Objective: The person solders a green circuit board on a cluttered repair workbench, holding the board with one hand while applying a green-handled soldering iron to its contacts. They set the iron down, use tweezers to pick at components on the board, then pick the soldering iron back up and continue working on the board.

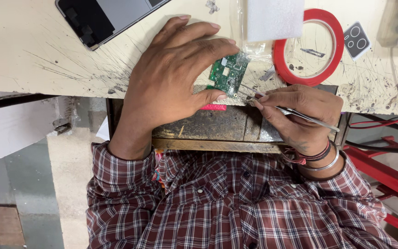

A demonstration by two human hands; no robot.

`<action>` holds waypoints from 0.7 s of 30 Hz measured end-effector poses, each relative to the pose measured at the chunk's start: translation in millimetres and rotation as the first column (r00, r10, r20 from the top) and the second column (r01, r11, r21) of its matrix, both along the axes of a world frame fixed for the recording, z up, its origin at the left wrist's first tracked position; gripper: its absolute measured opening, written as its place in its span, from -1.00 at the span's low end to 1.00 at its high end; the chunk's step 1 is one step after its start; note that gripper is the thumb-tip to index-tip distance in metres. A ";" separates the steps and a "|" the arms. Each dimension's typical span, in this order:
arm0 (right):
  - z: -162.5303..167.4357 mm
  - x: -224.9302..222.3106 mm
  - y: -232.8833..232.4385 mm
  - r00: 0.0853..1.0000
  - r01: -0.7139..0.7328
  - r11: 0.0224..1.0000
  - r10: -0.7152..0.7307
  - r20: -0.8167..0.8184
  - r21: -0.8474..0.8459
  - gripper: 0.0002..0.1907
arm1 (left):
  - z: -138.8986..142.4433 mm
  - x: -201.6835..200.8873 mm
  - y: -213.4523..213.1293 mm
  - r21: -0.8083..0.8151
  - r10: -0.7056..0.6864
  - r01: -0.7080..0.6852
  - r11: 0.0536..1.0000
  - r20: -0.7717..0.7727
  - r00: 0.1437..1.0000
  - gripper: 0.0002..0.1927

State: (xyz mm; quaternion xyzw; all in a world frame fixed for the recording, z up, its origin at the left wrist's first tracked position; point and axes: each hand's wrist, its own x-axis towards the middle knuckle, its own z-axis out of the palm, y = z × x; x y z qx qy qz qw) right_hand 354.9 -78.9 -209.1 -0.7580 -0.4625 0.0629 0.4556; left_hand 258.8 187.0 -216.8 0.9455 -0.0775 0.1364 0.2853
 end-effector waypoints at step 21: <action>-1.2 1.2 0.3 1.000 -0.025 0.999 0.026 -0.016 0.036 -0.87 | 12.7 -0.2 -4.1 -0.025 0.012 -0.013 1.000 -0.036 0.999 -0.26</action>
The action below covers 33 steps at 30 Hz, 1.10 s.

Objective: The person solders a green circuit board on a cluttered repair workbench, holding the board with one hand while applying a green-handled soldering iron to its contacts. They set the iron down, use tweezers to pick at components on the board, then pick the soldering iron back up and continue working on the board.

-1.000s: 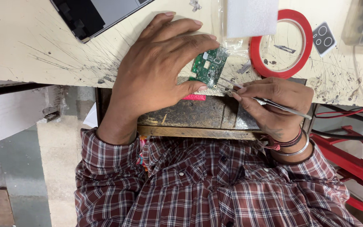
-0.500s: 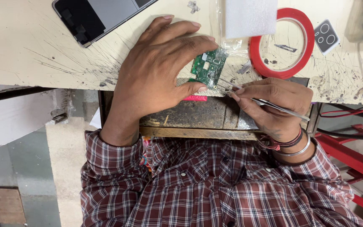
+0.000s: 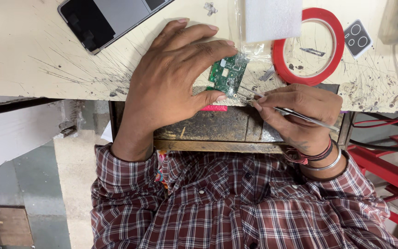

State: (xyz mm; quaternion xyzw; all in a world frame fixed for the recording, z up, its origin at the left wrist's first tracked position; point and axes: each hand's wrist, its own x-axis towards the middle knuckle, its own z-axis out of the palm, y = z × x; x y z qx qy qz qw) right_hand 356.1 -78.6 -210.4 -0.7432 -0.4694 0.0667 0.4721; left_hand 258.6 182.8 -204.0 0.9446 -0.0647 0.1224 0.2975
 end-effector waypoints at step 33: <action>6.1 -3.4 2.8 1.000 -0.011 1.000 0.011 0.002 0.004 -0.85 | 3.7 -4.0 -0.8 -0.017 0.015 -0.015 1.000 -0.019 1.000 -0.25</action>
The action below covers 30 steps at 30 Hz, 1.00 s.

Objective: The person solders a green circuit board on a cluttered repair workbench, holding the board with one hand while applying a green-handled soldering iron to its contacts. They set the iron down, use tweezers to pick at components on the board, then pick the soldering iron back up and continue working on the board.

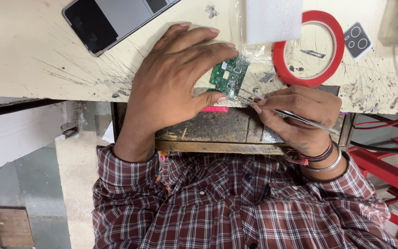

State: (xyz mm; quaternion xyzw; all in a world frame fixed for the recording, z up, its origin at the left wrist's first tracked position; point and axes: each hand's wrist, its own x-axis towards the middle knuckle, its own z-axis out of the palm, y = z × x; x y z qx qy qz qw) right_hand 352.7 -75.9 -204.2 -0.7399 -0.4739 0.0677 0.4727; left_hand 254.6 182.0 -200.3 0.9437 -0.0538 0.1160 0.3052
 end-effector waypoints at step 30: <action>5.3 -3.8 1.6 1.000 -0.001 1.000 0.001 -0.008 0.006 -0.85 | 0.1 -2.5 -1.9 0.008 0.006 -0.006 1.000 0.007 1.000 -0.23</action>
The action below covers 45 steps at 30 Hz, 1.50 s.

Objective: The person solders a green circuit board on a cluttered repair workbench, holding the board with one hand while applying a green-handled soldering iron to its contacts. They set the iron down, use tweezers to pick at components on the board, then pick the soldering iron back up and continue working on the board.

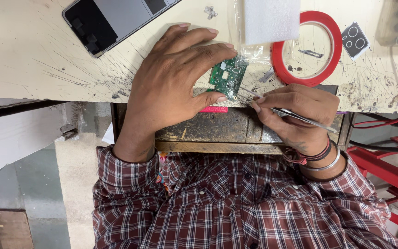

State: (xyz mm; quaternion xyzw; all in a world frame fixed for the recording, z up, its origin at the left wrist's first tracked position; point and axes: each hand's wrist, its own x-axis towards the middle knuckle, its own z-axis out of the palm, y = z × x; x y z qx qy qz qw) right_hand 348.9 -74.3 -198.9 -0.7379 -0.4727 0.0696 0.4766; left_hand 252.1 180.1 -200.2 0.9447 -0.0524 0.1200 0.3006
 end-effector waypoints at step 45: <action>1.7 -3.3 4.3 0.999 0.014 1.000 -0.014 0.038 -0.009 -0.84 | 5.4 -2.3 3.3 -0.011 -0.005 0.005 1.000 -0.001 1.000 -0.24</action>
